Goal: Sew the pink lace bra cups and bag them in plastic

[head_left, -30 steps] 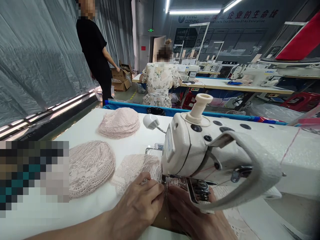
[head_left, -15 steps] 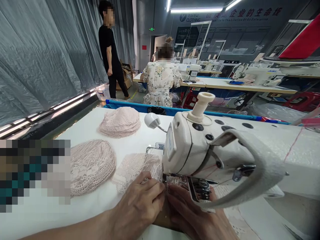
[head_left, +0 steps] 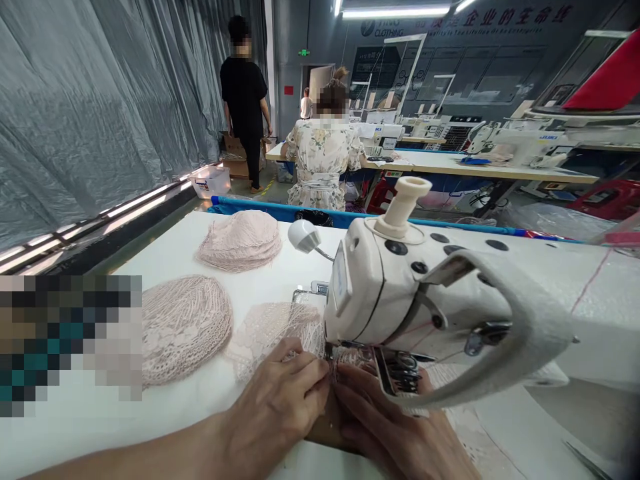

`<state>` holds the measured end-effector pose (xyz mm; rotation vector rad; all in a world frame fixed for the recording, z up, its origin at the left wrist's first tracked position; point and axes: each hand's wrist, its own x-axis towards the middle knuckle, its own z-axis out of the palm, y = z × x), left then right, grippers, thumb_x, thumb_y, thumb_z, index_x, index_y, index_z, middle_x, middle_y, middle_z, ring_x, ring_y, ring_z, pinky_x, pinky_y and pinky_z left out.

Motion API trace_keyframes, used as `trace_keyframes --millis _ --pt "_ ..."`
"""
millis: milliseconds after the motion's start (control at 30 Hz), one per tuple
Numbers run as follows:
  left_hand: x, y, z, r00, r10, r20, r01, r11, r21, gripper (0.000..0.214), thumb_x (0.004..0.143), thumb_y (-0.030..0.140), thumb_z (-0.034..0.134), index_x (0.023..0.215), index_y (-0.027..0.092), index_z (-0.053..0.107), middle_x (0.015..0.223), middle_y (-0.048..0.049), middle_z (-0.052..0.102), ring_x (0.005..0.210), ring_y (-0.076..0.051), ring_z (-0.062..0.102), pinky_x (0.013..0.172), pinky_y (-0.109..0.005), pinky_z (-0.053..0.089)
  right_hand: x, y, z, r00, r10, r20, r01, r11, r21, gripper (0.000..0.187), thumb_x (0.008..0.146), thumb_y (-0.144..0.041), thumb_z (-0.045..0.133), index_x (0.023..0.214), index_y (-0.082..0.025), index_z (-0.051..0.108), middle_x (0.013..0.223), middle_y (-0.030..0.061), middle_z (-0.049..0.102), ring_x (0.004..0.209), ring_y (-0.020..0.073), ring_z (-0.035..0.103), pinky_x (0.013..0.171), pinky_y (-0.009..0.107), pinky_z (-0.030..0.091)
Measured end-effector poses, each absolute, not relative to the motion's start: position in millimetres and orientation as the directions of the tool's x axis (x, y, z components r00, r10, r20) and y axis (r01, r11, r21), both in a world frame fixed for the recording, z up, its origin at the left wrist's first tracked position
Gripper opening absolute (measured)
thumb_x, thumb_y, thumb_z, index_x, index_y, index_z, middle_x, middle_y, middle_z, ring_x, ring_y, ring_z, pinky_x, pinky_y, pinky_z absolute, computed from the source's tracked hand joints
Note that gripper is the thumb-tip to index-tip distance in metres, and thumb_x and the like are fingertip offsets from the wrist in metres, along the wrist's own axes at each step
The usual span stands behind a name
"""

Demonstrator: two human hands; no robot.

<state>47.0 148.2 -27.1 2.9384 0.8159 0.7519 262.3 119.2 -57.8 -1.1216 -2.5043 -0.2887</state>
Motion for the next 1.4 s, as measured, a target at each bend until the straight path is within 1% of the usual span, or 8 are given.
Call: trace_keyframes --millis 200,400,567,833,1033,1133,1233,1400 --pt "45 148 -29 0.747 0.522 0.413 0.502 -0.849 0.165 0.015 0.095 0.012 0.046 0.087 0.016 0.059 0.082 -0.0008 0.063 0.075 -0.015 0.058 0.081 -0.034 0.041 261 119 -59 -0.594 0.668 0.448 0.753 0.658 0.018 0.021 0.092 -0.037 0.055 0.109 -0.029 0.065 0.102 0.0038 0.072 0.088 0.0212 0.063 0.083 0.036 0.043" --pt "44 147 -26 0.761 0.507 0.405 0.491 -0.858 0.153 0.016 0.095 0.012 0.045 0.085 0.015 0.058 0.082 -0.0011 0.063 0.076 -0.015 0.058 0.08 -0.034 0.04 257 118 -61 -0.537 0.692 0.482 0.781 0.624 -0.026 0.017 0.088 -0.042 0.059 0.098 -0.031 0.068 0.096 0.0027 0.072 0.086 0.0218 0.062 0.081 0.037 0.045" --pt "44 147 -30 0.751 0.525 0.4 0.497 -0.849 0.181 0.014 0.094 0.012 0.047 0.086 0.015 0.057 0.084 -0.001 0.063 0.077 -0.015 0.058 0.081 -0.035 0.041 258 119 -63 -0.545 0.681 0.489 0.776 0.63 -0.012 0.018 0.088 -0.042 0.059 0.101 -0.032 0.067 0.097 0.003 0.072 0.087 0.0228 0.062 0.081 0.039 0.047" --pt "45 147 -31 0.749 0.522 0.408 0.507 -0.848 0.155 0.016 0.093 0.011 0.049 0.079 0.014 0.056 0.083 -0.0014 0.063 0.078 -0.015 0.059 0.079 -0.034 0.042 260 118 -57 -0.594 0.679 0.432 0.761 0.648 0.028 0.021 0.094 -0.038 0.05 0.107 -0.03 0.065 0.101 0.0033 0.072 0.088 0.0217 0.064 0.083 0.039 0.044" --pt "46 147 -34 0.727 0.516 0.452 0.509 -0.848 0.15 0.019 0.093 0.009 0.048 0.077 0.014 0.057 0.082 -0.0011 0.063 0.075 -0.014 0.059 0.079 -0.033 0.042 261 117 -50 -0.545 0.661 0.516 0.778 0.629 0.016 0.017 0.09 -0.039 0.058 0.094 -0.027 0.068 0.092 0.0034 0.073 0.088 0.0239 0.064 0.07 0.033 0.043" --pt "47 146 -34 0.719 0.511 0.47 0.503 -0.85 0.156 0.017 0.093 0.009 0.048 0.08 0.014 0.058 0.083 -0.0009 0.063 0.074 -0.014 0.059 0.08 -0.033 0.042 257 114 -51 -0.542 0.644 0.539 0.758 0.652 -0.017 0.022 0.095 -0.037 0.05 0.102 -0.026 0.068 0.093 0.0038 0.074 0.085 0.0222 0.065 0.08 0.037 0.044" --pt "47 146 -35 0.695 0.498 0.518 0.481 -0.858 0.18 0.014 0.095 0.012 0.048 0.087 0.013 0.06 0.082 -0.0004 0.063 0.075 -0.013 0.059 0.081 -0.033 0.041 254 112 -53 -0.561 0.657 0.503 0.735 0.675 -0.062 0.03 0.098 -0.042 0.042 0.111 -0.029 0.065 0.099 0.0025 0.074 0.088 0.0208 0.066 0.091 0.039 0.042" --pt "46 148 -39 0.687 0.48 0.545 0.456 -0.869 0.191 0.015 0.096 0.018 0.048 0.088 0.013 0.06 0.086 -0.0004 0.064 0.078 -0.013 0.06 0.08 -0.032 0.04 256 113 -57 -0.62 0.651 0.438 0.709 0.704 -0.043 0.029 0.097 -0.039 0.043 0.116 -0.029 0.063 0.094 0.0035 0.074 0.085 0.0191 0.067 0.089 0.036 0.047"
